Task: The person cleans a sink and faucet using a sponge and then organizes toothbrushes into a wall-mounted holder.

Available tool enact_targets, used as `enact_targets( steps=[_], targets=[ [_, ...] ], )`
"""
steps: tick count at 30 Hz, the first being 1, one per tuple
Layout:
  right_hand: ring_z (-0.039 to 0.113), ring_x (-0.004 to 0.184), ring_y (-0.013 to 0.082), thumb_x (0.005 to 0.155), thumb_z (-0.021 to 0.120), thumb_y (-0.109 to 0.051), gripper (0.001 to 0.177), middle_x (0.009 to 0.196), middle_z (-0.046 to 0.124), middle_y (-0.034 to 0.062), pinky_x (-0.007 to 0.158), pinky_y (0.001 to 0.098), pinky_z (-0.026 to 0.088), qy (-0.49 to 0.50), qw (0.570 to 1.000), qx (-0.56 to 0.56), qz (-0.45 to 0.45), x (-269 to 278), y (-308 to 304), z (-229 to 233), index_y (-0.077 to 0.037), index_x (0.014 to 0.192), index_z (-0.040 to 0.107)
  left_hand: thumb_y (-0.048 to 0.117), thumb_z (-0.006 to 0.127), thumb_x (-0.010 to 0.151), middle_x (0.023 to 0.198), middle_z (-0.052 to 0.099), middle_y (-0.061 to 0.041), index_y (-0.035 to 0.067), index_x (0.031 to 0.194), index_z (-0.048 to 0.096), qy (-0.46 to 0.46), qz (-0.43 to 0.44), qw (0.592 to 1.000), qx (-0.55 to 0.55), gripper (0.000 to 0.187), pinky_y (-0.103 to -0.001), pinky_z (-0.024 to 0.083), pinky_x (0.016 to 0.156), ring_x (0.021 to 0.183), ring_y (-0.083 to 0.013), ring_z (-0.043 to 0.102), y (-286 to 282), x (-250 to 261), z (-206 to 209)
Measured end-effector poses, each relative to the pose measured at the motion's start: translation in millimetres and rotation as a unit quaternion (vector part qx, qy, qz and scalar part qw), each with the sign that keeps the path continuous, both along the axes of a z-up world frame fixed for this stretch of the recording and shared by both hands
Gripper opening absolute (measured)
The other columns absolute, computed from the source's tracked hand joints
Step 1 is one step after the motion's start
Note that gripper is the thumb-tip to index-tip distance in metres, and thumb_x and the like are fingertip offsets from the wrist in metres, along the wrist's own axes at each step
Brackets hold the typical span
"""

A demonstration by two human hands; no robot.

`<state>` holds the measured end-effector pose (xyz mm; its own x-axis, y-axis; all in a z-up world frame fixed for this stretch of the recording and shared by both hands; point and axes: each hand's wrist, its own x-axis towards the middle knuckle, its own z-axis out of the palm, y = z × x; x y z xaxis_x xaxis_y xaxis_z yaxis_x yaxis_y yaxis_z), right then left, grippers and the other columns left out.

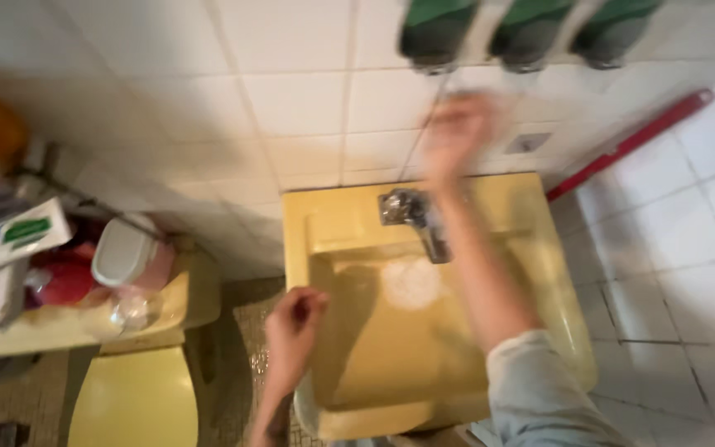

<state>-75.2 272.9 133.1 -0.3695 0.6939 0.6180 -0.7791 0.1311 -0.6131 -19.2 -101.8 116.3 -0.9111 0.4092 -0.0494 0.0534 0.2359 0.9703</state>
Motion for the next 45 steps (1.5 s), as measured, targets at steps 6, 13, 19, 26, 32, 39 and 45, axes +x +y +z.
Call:
enact_targets(
  steps=[6, 13, 19, 26, 32, 39, 45],
  targets=[
    [0.063, 0.097, 0.0199, 0.093, 0.063, -0.013, 0.019, 0.105, 0.063, 0.0041, 0.085, 0.0363, 0.053, -0.312, 0.861, 0.376, -0.141, 38, 10, -19, -0.012, 0.111, 0.059, 0.012, 0.071, 0.092, 0.079, 0.074, -0.001, 0.003, 0.101, 0.074, 0.038, -0.087, 0.995, 0.001, 0.013, -0.022, 0.054, 0.061, 0.069, -0.0050, 0.065, 54, 9, 28],
    [0.059, 0.089, 0.0320, 0.083, 0.069, 0.007, 0.018, 0.098, 0.056, 0.0116, 0.078, 0.0443, 0.047, -0.345, 0.747, 0.405, -0.399, 185, 176, 7, -0.006, 0.088, 0.057, 0.015, 0.073, 0.096, 0.072, 0.066, -0.002, 0.002, 0.100, 0.074, 0.024, -0.037, 0.997, -0.069, 0.014, -0.022, 0.047, 0.060, 0.066, -0.0054, 0.054, 40, 2, 11],
    [0.062, 0.104, 0.0351, 0.074, 0.084, -0.006, 0.019, 0.105, 0.067, 0.0142, 0.091, 0.0459, 0.051, -0.494, 0.717, 0.466, -0.156, 236, 168, -56, -0.007, 0.091, 0.075, 0.017, 0.072, 0.097, 0.074, 0.061, 0.002, 0.001, 0.100, 0.071, 0.058, -0.119, 0.991, 0.003, 0.016, -0.022, 0.044, 0.059, 0.067, -0.0039, 0.049, 113, 18, 33],
    [0.052, 0.140, 0.0353, 0.096, 0.071, -0.004, 0.028, 0.143, 0.064, 0.0150, 0.115, 0.0428, 0.046, -0.520, 0.749, 0.370, -0.175, 307, 109, -77, -0.009, 0.124, 0.074, 0.015, 0.072, 0.099, 0.072, 0.057, 0.002, 0.002, 0.097, 0.069, 0.010, -0.208, 0.978, 0.009, 0.014, -0.023, 0.039, 0.055, 0.063, -0.0051, 0.045, 186, 48, 37],
    [0.043, 0.151, 0.0321, 0.101, 0.062, -0.002, 0.027, 0.151, 0.057, 0.0115, 0.124, 0.0409, 0.041, -0.561, 0.751, 0.316, -0.144, 407, 36, -74, -0.008, 0.126, 0.072, 0.010, 0.070, 0.099, 0.078, 0.064, 0.003, 0.001, 0.099, 0.069, 0.055, -0.243, 0.968, 0.027, 0.009, -0.022, 0.044, 0.059, 0.067, -0.0035, 0.053, 192, 59, 20],
    [0.046, 0.148, 0.0315, 0.101, 0.060, -0.003, 0.028, 0.150, 0.058, 0.0090, 0.125, 0.0439, 0.037, -0.597, 0.713, 0.273, -0.247, 495, -72, -103, -0.011, 0.127, 0.069, 0.003, 0.070, 0.099, 0.086, 0.071, -0.007, 0.000, 0.101, 0.070, 0.175, -0.244, 0.954, 0.015, 0.004, -0.028, 0.052, 0.065, 0.071, -0.0117, 0.064, 207, 38, 32],
    [0.065, 0.133, 0.0320, 0.099, 0.056, 0.015, 0.043, 0.141, 0.069, 0.0098, 0.089, 0.0301, 0.057, -0.609, 0.699, 0.272, -0.256, 480, -175, -120, -0.011, 0.128, 0.074, 0.003, 0.078, 0.088, 0.125, 0.063, -0.018, 0.002, 0.131, 0.066, 0.483, -0.261, 0.836, -0.016, 0.044, -0.052, 0.048, 0.094, 0.111, -0.0435, 0.057, 259, -4, 27]
  ],
)
